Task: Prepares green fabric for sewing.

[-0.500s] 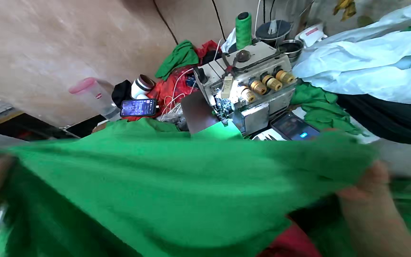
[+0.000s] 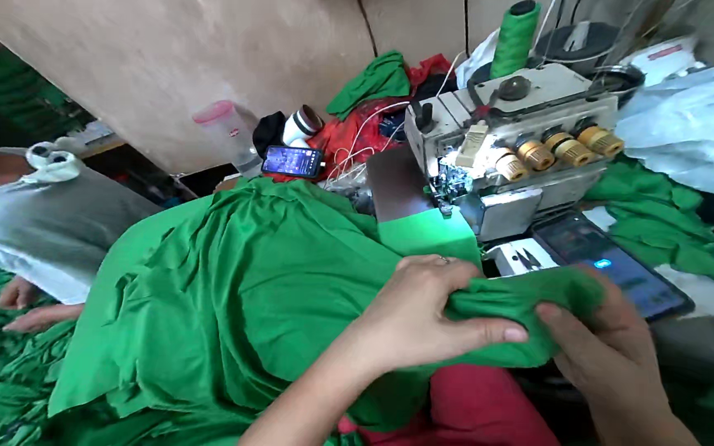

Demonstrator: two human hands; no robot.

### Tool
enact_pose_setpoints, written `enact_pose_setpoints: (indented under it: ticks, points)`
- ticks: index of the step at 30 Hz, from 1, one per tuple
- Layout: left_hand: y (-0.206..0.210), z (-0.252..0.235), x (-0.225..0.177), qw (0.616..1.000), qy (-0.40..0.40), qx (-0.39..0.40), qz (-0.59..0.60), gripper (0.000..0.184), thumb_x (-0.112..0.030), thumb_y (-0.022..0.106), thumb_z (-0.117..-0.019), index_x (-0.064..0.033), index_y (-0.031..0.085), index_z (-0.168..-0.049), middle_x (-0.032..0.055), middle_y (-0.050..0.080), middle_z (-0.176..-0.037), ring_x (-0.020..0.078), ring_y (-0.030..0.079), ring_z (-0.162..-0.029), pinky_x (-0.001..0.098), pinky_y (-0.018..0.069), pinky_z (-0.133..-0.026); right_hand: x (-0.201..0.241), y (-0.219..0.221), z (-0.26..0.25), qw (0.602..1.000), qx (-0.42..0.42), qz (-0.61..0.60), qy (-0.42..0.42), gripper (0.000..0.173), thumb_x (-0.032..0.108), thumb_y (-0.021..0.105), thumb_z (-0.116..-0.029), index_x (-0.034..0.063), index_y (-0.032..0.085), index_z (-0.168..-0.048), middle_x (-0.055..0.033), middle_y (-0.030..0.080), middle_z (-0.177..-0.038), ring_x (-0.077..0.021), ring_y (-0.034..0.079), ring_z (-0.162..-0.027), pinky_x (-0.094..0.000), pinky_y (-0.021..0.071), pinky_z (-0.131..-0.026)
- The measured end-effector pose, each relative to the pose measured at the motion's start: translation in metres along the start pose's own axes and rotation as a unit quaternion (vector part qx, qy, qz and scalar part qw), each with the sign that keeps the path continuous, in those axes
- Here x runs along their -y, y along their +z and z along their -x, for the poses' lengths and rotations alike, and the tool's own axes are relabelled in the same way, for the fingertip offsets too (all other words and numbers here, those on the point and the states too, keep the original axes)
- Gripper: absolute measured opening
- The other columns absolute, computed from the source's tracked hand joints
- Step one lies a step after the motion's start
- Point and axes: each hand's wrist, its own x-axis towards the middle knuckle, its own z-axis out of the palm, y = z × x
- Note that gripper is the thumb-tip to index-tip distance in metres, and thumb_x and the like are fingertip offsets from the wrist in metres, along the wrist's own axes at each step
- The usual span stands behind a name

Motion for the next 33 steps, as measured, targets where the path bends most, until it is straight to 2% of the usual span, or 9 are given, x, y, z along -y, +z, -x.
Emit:
enact_pose_setpoints:
  ticks: [3, 10, 12, 14, 15, 17, 22, 28, 33]
  points:
    - [-0.007, -0.006, -0.011, 0.988, 0.027, -0.019, 0.151, 0.021, -0.018, 0.069, -0.0976, 0.0022, 0.068, -0.102, 0.001, 0.07, -0.094, -0.0018, 0.064, -0.091, 0.0183, 0.0546, -0.084, 0.01, -0.005, 0.005, 0.999, 0.0, 0.028, -0.026, 0.028, 0.025, 0.066, -0.0992, 0.0296, 0.062, -0.127, 0.0237, 0.068, -0.116, 0.0093, 0.064, -0.104, -0.0113, 0.0542, -0.09]
    - [-0.016, 0.005, -0.001, 0.993, 0.042, 0.032, 0.106, 0.019, -0.019, 0.061, -0.1022, -0.0029, 0.069, -0.099, -0.004, 0.07, -0.089, -0.0074, 0.062, -0.083, 0.011, 0.0516, -0.075, -0.006, -0.08, 0.012, 0.963, 0.048, 0.267, 0.002, 0.019, 0.025, 0.065, -0.0986, 0.0058, 0.063, -0.097, 0.004, 0.064, -0.078, 0.0108, 0.053, -0.064, -0.0054, 0.0437, -0.058]
    - [-0.02, 0.014, 0.007, 0.997, 0.039, 0.01, 0.062, 0.019, -0.024, 0.062, -0.1017, -0.0076, 0.069, -0.096, -0.0051, 0.068, -0.093, -0.0056, 0.061, -0.09, 0.0125, 0.0505, -0.08, -0.015, -0.123, -0.001, 0.919, 0.016, 0.393, 0.024, 0.024, 0.024, 0.062, -0.0994, 0.0005, 0.067, -0.1, -0.004, 0.067, -0.082, -0.0005, 0.058, -0.067, -0.0175, 0.0496, -0.061]
    - [-0.027, 0.021, 0.012, 0.999, 0.023, 0.008, 0.04, 0.019, -0.029, 0.062, -0.1017, -0.0125, 0.071, -0.098, -0.0059, 0.067, -0.108, -0.0027, 0.06, -0.105, 0.0145, 0.0507, -0.09, -0.024, -0.158, -0.02, 0.869, 0.036, 0.487, 0.078, 0.024, 0.014, 0.054, -0.1033, -0.0007, 0.069, -0.114, -0.017, 0.069, -0.103, -0.026, 0.068, -0.085, -0.0466, 0.0578, -0.075]
    - [-0.03, 0.023, 0.014, 0.999, 0.016, 0.004, 0.032, 0.019, -0.028, 0.062, -0.1016, -0.0129, 0.072, -0.1, -0.0058, 0.069, -0.111, -0.0013, 0.061, -0.108, 0.0158, 0.0516, -0.092, -0.029, -0.169, -0.029, 0.851, 0.05, 0.511, 0.108, 0.025, 0.005, 0.051, -0.1037, -0.0005, 0.07, -0.119, -0.023, 0.068, -0.112, -0.0389, 0.068, -0.098, -0.0601, 0.0546, -0.083]
    - [-0.034, 0.026, 0.014, 1.0, 0.009, -0.004, 0.016, 0.018, -0.023, 0.059, -0.1021, -0.0112, 0.073, -0.102, -0.0052, 0.071, -0.107, -0.0007, 0.063, -0.106, 0.0164, 0.0523, -0.092, -0.043, -0.182, -0.041, 0.821, 0.074, 0.548, 0.14, 0.032, -0.006, 0.05, -0.1004, 0.0028, 0.072, -0.122, -0.0274, 0.065, -0.12, -0.0504, 0.063, -0.111, -0.0705, 0.049, -0.09]
    - [-0.039, 0.033, 0.009, 1.0, -0.01, -0.018, -0.003, 0.021, -0.015, 0.053, -0.1, -0.015, 0.073, -0.106, -0.0081, 0.071, -0.103, -0.0021, 0.064, -0.1, 0.0154, 0.0522, -0.088, -0.062, -0.181, -0.049, 0.801, 0.106, 0.573, 0.142, 0.037, -0.014, 0.052, -0.0955, 0.0041, 0.074, -0.118, -0.0275, 0.066, -0.117, -0.0512, 0.062, -0.111, -0.0695, 0.0499, -0.087]
    - [-0.04, 0.032, 0.013, 0.994, -0.044, -0.09, 0.049, 0.008, -0.024, 0.068, -0.094, -0.018, 0.07, -0.098, -0.0147, 0.069, -0.083, -0.0071, 0.063, -0.075, 0.0097, 0.053, -0.067, -0.069, -0.178, -0.048, 0.787, 0.107, 0.585, 0.166, 0.033, -0.01, 0.055, -0.0973, 0.0069, 0.075, -0.118, -0.0252, 0.066, -0.119, -0.0492, 0.062, -0.111, -0.0678, 0.0506, -0.087]
    - [-0.04, 0.029, 0.017, 0.993, -0.032, -0.09, 0.063, 0.009, -0.025, 0.064, -0.0983, -0.0173, 0.069, -0.101, -0.0135, 0.069, -0.088, -0.0045, 0.065, -0.081, 0.0128, 0.0548, -0.075, -0.054, -0.175, -0.049, 0.785, 0.103, 0.592, 0.151, 0.038, -0.011, 0.052, -0.0971, 0.0075, 0.072, -0.124, -0.0263, 0.064, -0.122, -0.0507, 0.063, -0.11, -0.07, 0.0501, -0.085]
